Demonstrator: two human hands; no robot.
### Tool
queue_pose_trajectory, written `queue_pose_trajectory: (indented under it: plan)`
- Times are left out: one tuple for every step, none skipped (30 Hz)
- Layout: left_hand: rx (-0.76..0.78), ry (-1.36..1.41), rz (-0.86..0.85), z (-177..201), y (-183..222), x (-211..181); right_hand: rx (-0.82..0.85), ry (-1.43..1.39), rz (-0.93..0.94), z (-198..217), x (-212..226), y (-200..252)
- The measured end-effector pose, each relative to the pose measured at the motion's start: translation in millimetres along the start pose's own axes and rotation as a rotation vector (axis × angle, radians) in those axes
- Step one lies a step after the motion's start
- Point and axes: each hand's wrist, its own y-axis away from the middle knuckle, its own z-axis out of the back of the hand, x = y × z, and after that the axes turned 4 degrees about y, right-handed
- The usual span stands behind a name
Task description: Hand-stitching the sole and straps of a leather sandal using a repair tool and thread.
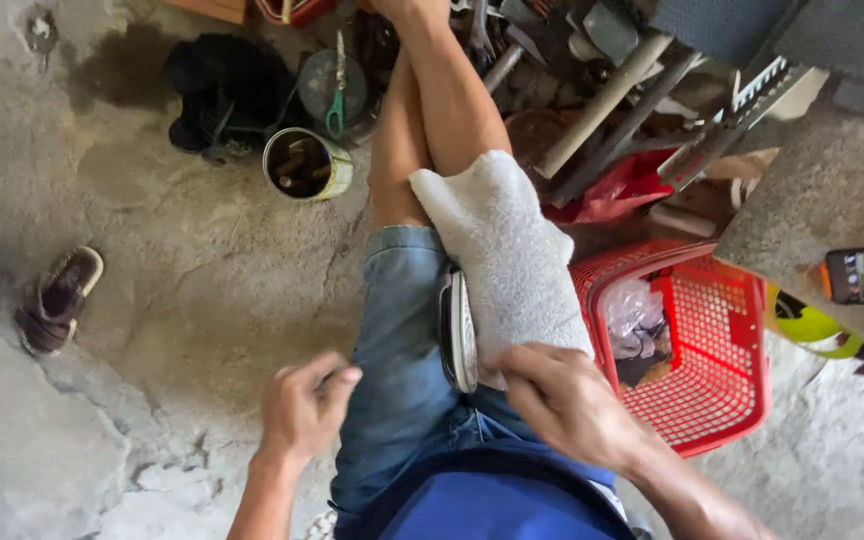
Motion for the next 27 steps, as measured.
queue_pose_trajectory:
  plan:
    - [-0.012, 0.012, 0.007, -2, -5, -12, 0.012, 0.012, 0.007, 9, 12, 2]
    - [0.028, 0.037, -0.065, -5, -9, -23, -0.037, -0.058, 0.076, 18, 24, 5]
    - [0.066, 0.061, -0.137, -7, -13, -34, -0.085, -0.128, 0.144, 26, 37, 7]
    - [0.053, 0.072, -0.135, -6, -17, -44, -0.075, -0.117, 0.152, 28, 38, 12]
    - [0.159, 0.266, -0.058, -5, -22, -55, -0.063, -0.202, 0.150, 30, 38, 16]
    - [0.267, 0.454, 0.016, -2, -27, -65, -0.053, -0.293, 0.146, 32, 37, 21]
    - [0.257, 0.461, 0.015, -1, -29, -69, -0.046, -0.287, 0.153, 32, 36, 20]
    - [0.305, 0.577, 0.060, 1, -30, -72, -0.053, -0.434, 0.146, 30, 37, 21]
    - [0.352, 0.693, 0.105, 2, -31, -75, -0.059, -0.581, 0.138, 29, 37, 22]
    - [0.352, 0.693, 0.103, 4, -31, -76, -0.061, -0.580, 0.139, 22, 39, 12]
    - [0.350, 0.691, 0.119, 5, -32, -77, -0.111, -0.370, 0.102, 15, 41, 2]
    - [0.350, 0.689, 0.135, 6, -32, -79, -0.160, -0.161, 0.062, 8, 43, -7]
    - [0.351, 0.688, 0.133, 6, -31, -81, -0.162, -0.160, 0.061, -1, 39, -12]
    - [0.350, 0.691, 0.187, 6, -31, -83, -0.189, 0.084, -0.027, -9, 34, -18]
    - [0.349, 0.693, 0.241, 6, -32, -86, -0.213, 0.328, -0.116, -16, 29, -24]
    - [0.356, 0.695, 0.239, 2, -32, -81, -0.215, 0.331, -0.122, -17, 14, -20]
    - [0.356, 0.712, 0.150, -3, -33, -76, -0.274, 0.297, -0.094, -18, -1, -15]
    - [0.358, 0.732, 0.065, -9, -33, -72, -0.328, 0.264, -0.071, -18, -17, -9]
    - [0.367, 0.738, 0.068, -12, -35, -78, -0.325, 0.268, -0.080, -17, -30, -1]
    - [0.378, 0.728, 0.043, -14, -37, -84, -0.307, 0.175, -0.113, -15, -42, 6]
    - [0.390, 0.719, 0.019, -16, -40, -90, -0.289, 0.081, -0.146, -13, -55, 14]
    - [0.399, 0.718, 0.019, -18, -43, -95, -0.292, 0.080, -0.154, -13, -60, 17]
    - [0.413, 0.697, 0.003, -20, -46, -100, -0.315, 0.085, -0.143, -13, -66, 20]
    - [0.427, 0.673, -0.014, -22, -49, -105, -0.339, 0.088, -0.130, -13, -72, 24]
    - [0.436, 0.670, -0.013, -26, -50, -108, -0.343, 0.085, -0.138, -13, -69, 22]
    - [0.444, 0.723, -0.003, -30, -53, -111, -0.352, 0.080, -0.124, -13, -66, 20]
    - [0.451, 0.776, 0.008, -34, -55, -113, -0.360, 0.074, -0.109, -13, -62, 18]
